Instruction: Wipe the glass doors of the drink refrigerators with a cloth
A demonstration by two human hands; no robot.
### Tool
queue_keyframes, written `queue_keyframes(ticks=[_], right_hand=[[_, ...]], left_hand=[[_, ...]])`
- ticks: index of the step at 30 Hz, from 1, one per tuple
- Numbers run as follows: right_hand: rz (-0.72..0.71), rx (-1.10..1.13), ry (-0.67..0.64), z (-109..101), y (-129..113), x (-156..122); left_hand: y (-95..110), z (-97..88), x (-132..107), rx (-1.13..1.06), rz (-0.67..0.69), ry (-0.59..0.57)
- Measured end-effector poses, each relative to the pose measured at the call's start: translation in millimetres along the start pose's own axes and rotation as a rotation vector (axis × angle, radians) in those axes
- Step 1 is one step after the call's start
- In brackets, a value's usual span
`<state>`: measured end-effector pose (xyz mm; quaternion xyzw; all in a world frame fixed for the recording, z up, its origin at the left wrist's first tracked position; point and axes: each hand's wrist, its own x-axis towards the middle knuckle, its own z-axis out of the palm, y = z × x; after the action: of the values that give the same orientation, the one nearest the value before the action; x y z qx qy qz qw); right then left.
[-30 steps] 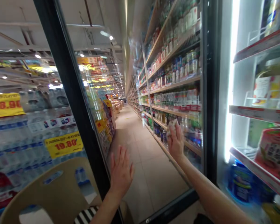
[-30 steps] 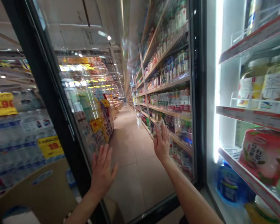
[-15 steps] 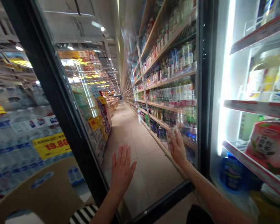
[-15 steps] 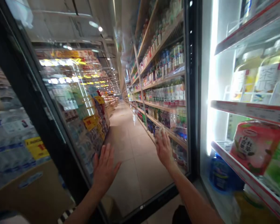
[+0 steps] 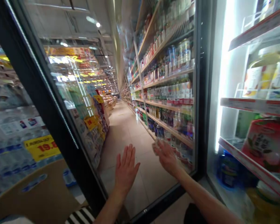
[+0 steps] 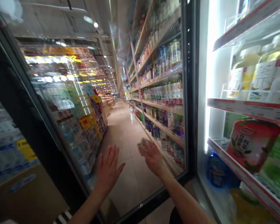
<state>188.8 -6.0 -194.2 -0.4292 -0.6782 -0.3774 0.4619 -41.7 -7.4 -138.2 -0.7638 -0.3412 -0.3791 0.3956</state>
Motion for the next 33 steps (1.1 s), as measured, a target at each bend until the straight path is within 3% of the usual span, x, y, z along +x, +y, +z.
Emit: queue_keyframes(ticks=[3, 5, 7, 11, 13, 14, 16, 19, 21, 24, 28, 31, 33], right_hand=[[0.378, -0.058, 0.150, -7.9, 44.4, 6.0], [0.481, -0.051, 0.197, -9.4, 47.5, 16.2], [0.390, -0.009, 0.147, -7.1, 26.5, 25.1], [-0.035, 0.077, 0.017, 2.2, -31.4, 28.4], [-0.145, 0.086, 0.001, 2.8, -33.9, 24.8], [-0.129, 0.079, 0.004, 1.5, -24.9, 23.0], [0.050, 0.039, 0.056, -3.1, 8.6, 21.9], [0.448, -0.033, 0.223, -10.0, 63.3, 30.0], [0.559, -0.034, 0.277, -11.3, 76.0, 39.9], [0.438, 0.020, 0.208, -7.2, 48.5, 51.9], [0.048, 0.102, 0.039, -2.6, -4.3, 52.6], [-0.067, 0.097, -0.012, -7.7, 7.5, 45.9], [0.079, 0.060, 0.051, -12.5, 40.2, 45.3]], left_hand=[[3.5, -3.4, 1.5, -0.018, -0.013, 0.011], [8.2, -5.8, 4.6, -0.026, -0.009, 0.037], [12.7, -7.2, 9.0, -0.043, 0.008, 0.062], [14.7, -5.4, 16.3, -0.028, 0.024, 0.044], [11.9, -2.6, 16.4, -0.004, 0.022, 0.005], [10.2, -1.3, 15.5, 0.001, 0.023, -0.015], [7.8, 0.7, 12.7, 0.000, 0.016, -0.047], [8.8, 0.9, 9.7, -0.012, -0.006, -0.038], [12.1, -1.0, 11.6, -0.025, -0.009, -0.010], [17.2, -5.9, 23.5, -0.040, 0.003, 0.046], [16.9, -10.1, 47.7, -0.027, -0.017, 0.051], [11.7, -8.8, 56.8, -0.012, -0.032, -0.014], [8.8, -7.1, 56.7, -0.022, -0.034, -0.051]])
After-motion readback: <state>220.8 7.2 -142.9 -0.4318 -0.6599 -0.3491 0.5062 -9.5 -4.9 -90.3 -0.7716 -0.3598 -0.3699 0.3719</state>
